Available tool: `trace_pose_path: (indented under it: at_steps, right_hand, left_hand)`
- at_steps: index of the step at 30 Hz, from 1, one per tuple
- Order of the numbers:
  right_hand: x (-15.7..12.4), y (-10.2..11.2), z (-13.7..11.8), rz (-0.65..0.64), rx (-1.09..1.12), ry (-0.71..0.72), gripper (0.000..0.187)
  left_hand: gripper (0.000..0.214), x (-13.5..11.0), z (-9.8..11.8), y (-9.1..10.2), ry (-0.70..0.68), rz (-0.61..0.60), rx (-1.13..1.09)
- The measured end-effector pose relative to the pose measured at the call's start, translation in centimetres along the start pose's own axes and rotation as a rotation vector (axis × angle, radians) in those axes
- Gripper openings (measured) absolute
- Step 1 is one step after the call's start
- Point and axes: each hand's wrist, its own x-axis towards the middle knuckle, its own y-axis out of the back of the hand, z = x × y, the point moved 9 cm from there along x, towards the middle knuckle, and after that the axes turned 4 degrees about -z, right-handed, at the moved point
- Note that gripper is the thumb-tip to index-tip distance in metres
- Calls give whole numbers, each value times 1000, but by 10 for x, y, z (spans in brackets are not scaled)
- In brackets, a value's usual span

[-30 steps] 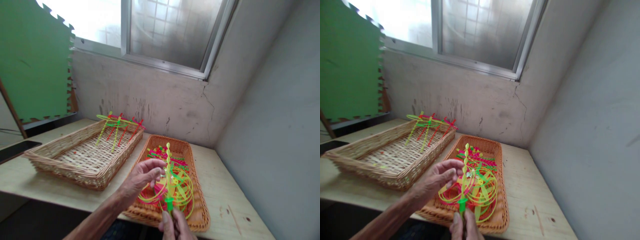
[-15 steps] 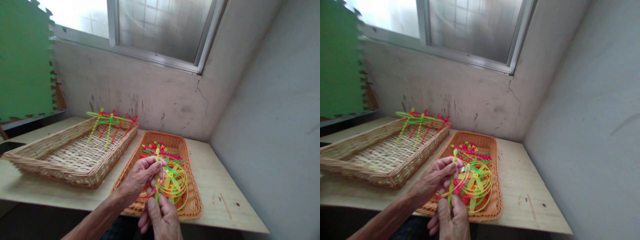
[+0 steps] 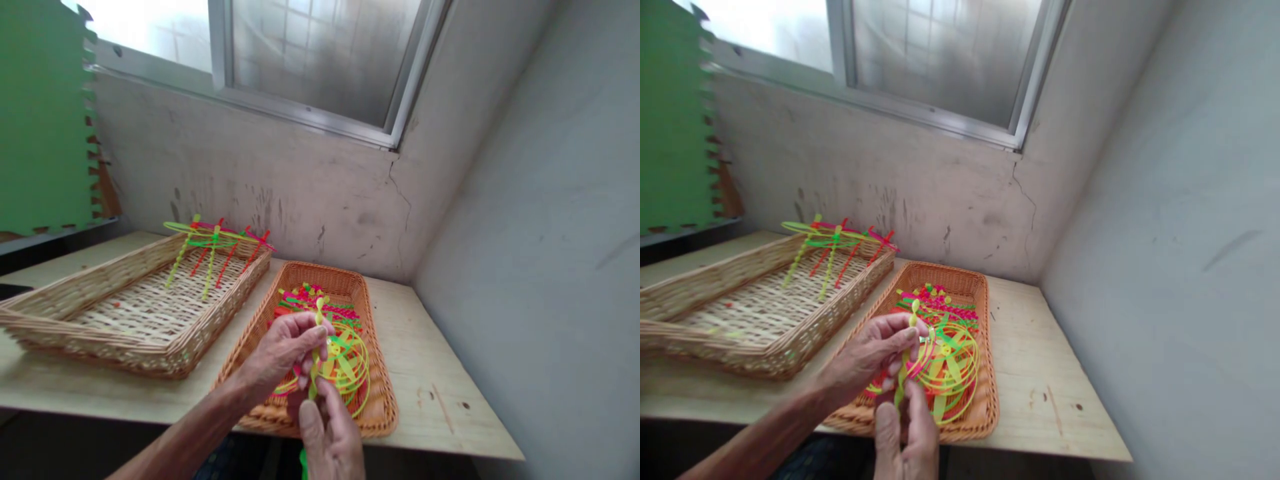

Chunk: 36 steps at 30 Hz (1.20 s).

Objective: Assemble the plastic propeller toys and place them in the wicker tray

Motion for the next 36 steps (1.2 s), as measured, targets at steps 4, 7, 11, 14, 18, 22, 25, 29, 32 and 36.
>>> trace_pose_path:
  at_steps: [4, 7, 11, 14, 18, 22, 25, 29, 32, 36]
  right_hand:
    - [18, 12, -11, -67, 112, -87, 43]
    - [35, 58, -23, 98, 33, 1, 40]
    - [58, 88, -7, 100, -359, -21, 41]
    - [63, 96, 8, 135, -505, -19, 41]
    - [61, 97, 12, 178, -555, 10, 39]
    - [62, 96, 12, 159, -555, 33, 37]
    - [62, 98, 12, 171, -551, 55, 35]
    - [62, 99, 11, 182, -542, 85, 33]
    - [62, 98, 8, 188, -539, 97, 33]
    - [61, 97, 3, 197, -553, 133, 34]
  left_hand:
    - [38, 15, 12, 24, -57, 3, 213]
    - [30, 20, 23, 54, -105, 98, 627]
    - [17, 12, -7, 49, 27, -73, 1196]
    - [12, 2, -32, 38, 146, -143, 1423]
    - [13, 1, -49, 29, 207, -160, 1555]
    - [15, 6, -52, 24, 134, -143, 1561]
    - [13, 7, -46, 31, 105, -77, 1432]
    - [11, 10, -26, 47, 64, -32, 1122]
    - [14, 16, -13, 55, 85, -76, 947]
    - [13, 22, 2, 49, 57, -108, 1048]
